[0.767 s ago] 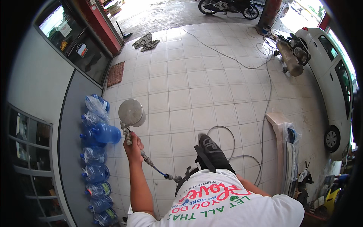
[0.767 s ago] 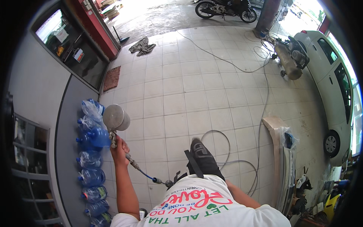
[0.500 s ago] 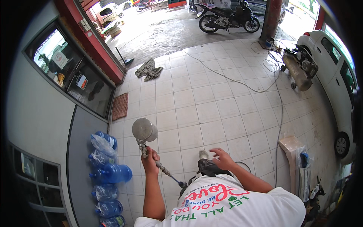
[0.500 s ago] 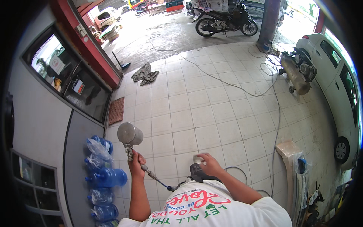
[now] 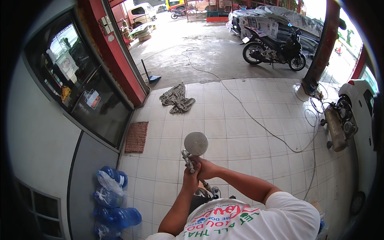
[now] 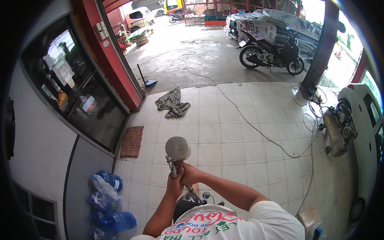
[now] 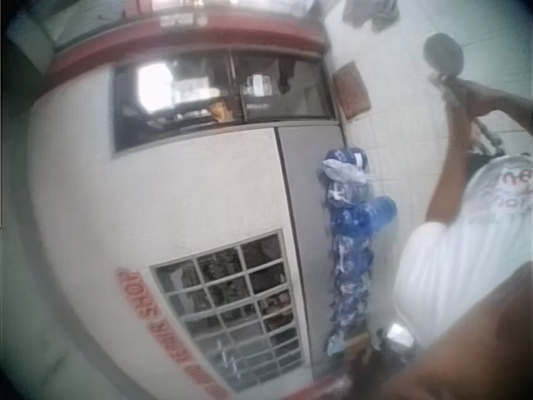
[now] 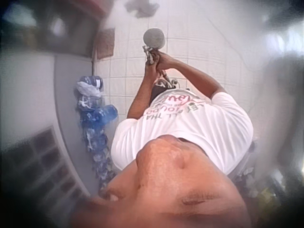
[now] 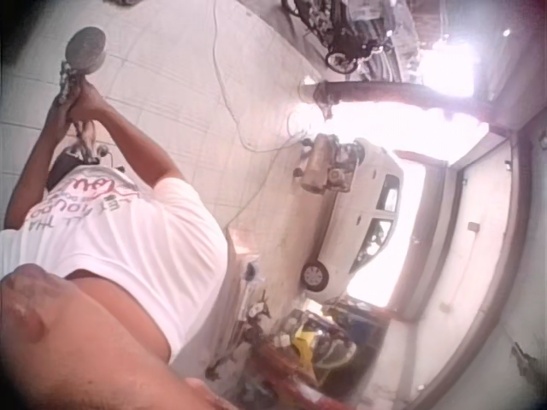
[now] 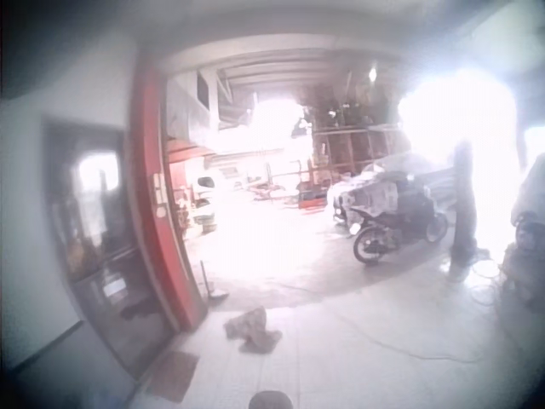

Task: The person pours paint into a spray gun cup, walks to a green car bumper resting on tires, and spray-paints it white. The person moves around the bumper to cover multiple areas with even strokes.

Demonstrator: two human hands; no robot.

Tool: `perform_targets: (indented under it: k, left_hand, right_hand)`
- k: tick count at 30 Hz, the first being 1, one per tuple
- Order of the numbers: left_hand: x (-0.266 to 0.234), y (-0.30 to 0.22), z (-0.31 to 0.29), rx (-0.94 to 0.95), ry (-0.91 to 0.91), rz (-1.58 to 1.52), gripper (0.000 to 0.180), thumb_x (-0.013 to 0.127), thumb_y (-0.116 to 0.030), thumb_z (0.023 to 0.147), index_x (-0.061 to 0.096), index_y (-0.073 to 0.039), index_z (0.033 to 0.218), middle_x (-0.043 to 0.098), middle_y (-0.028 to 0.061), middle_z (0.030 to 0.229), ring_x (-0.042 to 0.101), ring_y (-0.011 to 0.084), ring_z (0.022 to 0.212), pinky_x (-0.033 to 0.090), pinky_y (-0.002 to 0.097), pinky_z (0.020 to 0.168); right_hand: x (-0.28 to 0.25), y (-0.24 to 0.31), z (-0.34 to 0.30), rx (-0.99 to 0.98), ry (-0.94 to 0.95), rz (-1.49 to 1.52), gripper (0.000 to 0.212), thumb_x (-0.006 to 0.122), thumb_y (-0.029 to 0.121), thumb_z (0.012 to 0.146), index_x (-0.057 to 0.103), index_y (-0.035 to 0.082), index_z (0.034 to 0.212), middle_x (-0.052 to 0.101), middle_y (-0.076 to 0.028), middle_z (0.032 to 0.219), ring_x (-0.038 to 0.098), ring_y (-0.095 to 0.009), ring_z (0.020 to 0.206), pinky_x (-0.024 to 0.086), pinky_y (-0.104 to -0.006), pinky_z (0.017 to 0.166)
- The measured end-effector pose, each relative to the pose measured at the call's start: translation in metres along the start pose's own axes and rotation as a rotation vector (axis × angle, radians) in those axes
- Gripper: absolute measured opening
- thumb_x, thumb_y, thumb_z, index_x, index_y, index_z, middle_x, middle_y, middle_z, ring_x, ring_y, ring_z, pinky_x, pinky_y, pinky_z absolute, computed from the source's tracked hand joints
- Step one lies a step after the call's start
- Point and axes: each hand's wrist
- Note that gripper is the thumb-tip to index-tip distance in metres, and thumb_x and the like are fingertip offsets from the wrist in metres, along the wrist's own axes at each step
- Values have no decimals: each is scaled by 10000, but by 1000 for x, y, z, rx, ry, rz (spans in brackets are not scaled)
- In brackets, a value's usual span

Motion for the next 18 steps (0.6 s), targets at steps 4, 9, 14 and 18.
perform_targets:
  k: [4,9,14,18]
  left_hand:
    - [-28,-39,165,-156,169,-177,459,724,-168,928,499,-12,1296,585,70,1221,579,185,1172,462,364,994]
    - [-31,-101,358,-319,380,-213,475,754,-170,899,487,-51,1273,563,32,1172,556,158,1143,431,356,980]
    - [-23,-150,555,-311,503,-59,597,763,-201,880,459,-54,1372,564,58,1312,522,196,1263,382,388,1085]
    - [-9,-185,715,-306,520,-170,645,739,-237,891,427,-46,1422,557,71,1341,494,211,1306,374,399,1099]
  right_hand:
    - [-81,-34,133,183,2,-29,836,722,191,738,298,-23,1426,648,-271,1137,643,-448,1082,519,-473,922]
    - [-182,-75,278,190,-156,-62,730,680,219,770,320,-24,1357,645,-283,1011,641,-483,939,519,-507,826]
    - [-293,-141,422,118,-164,-208,685,675,239,795,316,-21,1317,634,-278,961,628,-481,888,519,-502,780]
    - [-391,-182,552,141,-255,-18,608,677,222,788,401,-18,1274,652,-286,956,643,-486,901,521,-504,783]
Point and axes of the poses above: each hand's wrist, its own z-axis towards the middle knuckle, its own x-axis out of the palm, y = z × x
